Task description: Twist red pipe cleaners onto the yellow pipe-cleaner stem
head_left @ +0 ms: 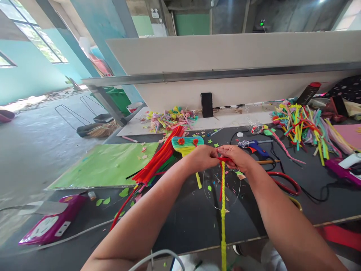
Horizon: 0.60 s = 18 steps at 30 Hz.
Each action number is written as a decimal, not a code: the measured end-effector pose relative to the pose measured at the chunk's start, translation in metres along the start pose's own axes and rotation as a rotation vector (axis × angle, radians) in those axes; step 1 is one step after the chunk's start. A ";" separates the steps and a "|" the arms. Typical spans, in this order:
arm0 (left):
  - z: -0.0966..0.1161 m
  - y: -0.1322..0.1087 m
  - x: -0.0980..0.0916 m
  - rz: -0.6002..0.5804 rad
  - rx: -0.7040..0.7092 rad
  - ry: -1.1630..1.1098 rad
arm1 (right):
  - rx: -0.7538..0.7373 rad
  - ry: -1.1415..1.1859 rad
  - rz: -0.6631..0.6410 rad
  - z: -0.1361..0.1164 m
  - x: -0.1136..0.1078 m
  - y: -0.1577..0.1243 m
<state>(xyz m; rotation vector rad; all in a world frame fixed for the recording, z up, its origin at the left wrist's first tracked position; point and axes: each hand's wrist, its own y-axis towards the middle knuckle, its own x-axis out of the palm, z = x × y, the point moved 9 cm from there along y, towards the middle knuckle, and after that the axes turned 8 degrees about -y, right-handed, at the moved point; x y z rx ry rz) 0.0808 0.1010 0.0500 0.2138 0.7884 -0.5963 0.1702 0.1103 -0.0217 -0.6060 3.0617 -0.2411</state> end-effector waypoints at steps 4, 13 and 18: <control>-0.011 0.004 -0.005 0.093 -0.043 0.084 | -0.048 -0.060 0.010 -0.003 -0.004 0.000; -0.021 0.010 -0.005 0.147 -0.078 0.029 | 0.010 -0.068 -0.057 0.002 -0.004 -0.003; -0.024 0.011 -0.002 0.154 -0.096 -0.067 | 0.017 0.001 -0.047 0.000 -0.004 -0.004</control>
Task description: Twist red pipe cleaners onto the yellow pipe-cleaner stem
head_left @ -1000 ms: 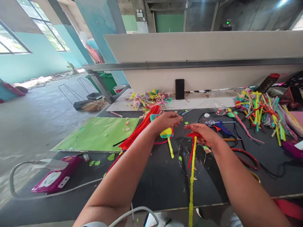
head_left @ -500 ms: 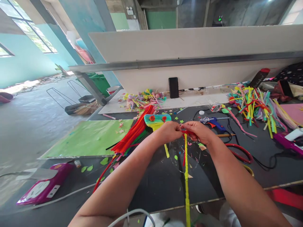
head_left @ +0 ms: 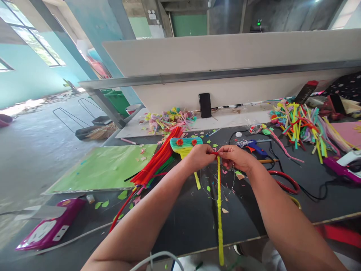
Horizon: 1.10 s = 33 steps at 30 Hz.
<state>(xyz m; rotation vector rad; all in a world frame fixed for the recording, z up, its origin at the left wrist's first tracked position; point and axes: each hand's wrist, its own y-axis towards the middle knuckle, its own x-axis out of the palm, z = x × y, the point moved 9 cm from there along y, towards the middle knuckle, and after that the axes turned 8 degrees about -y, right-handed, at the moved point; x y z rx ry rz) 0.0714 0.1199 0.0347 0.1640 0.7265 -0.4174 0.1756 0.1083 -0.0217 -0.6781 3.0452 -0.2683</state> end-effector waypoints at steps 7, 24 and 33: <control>0.001 0.001 0.003 0.051 0.070 -0.046 | -0.032 0.096 -0.059 0.000 0.006 0.002; -0.002 -0.002 0.017 -0.188 -0.002 -0.326 | -0.058 -0.088 -0.073 -0.006 -0.004 -0.006; -0.002 -0.003 0.021 -0.234 -0.062 -0.450 | -0.030 0.020 -0.027 -0.015 -0.002 -0.011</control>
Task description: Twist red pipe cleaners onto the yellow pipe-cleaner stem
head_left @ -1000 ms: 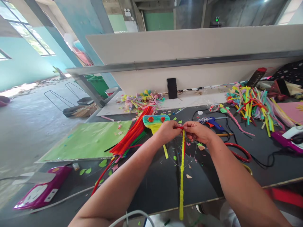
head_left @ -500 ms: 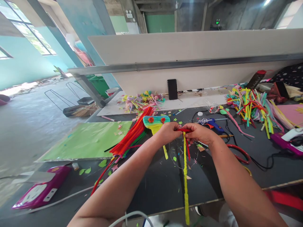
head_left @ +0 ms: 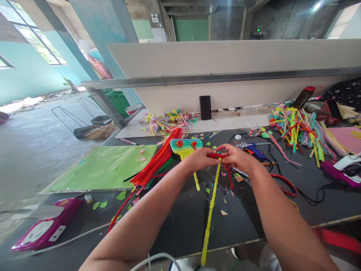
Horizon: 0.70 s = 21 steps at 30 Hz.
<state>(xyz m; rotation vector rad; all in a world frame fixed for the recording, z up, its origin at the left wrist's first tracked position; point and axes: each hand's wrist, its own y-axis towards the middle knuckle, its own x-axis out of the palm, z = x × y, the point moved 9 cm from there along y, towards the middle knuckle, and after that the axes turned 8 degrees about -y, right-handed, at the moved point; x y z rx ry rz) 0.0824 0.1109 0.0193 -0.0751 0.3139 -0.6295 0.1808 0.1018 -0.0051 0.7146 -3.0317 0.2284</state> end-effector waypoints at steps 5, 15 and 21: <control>0.002 0.000 0.000 0.016 0.036 0.011 | -0.020 0.035 -0.024 -0.002 0.001 -0.001; -0.001 0.000 0.001 0.092 0.010 0.031 | -0.015 0.003 -0.052 0.004 0.010 0.005; -0.007 0.001 0.000 0.127 -0.025 0.069 | -0.032 0.024 -0.015 0.005 0.011 0.008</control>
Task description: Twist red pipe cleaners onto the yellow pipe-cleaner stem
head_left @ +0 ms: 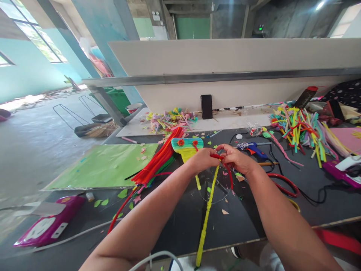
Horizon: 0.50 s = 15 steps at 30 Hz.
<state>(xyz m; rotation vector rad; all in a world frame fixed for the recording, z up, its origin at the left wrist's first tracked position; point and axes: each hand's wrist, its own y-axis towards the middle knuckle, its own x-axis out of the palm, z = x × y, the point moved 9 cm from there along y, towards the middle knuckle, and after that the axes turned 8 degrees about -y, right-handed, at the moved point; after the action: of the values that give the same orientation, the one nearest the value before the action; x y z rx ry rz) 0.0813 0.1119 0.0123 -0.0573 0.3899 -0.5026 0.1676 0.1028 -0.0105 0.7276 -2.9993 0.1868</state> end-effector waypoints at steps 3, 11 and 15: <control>0.002 0.000 0.000 0.002 0.027 -0.012 | 0.015 0.100 0.042 0.006 -0.003 0.004; -0.001 -0.001 -0.008 -0.052 -0.013 -0.159 | 0.012 0.221 -0.044 0.001 -0.002 0.000; -0.004 -0.001 -0.010 -0.113 -0.068 -0.326 | -0.098 0.074 -0.015 -0.013 -0.004 -0.004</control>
<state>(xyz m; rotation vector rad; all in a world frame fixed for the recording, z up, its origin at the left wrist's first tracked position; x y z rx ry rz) 0.0716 0.1158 0.0125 -0.2253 0.0848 -0.5807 0.1732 0.1030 0.0021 0.7167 -2.9087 0.0643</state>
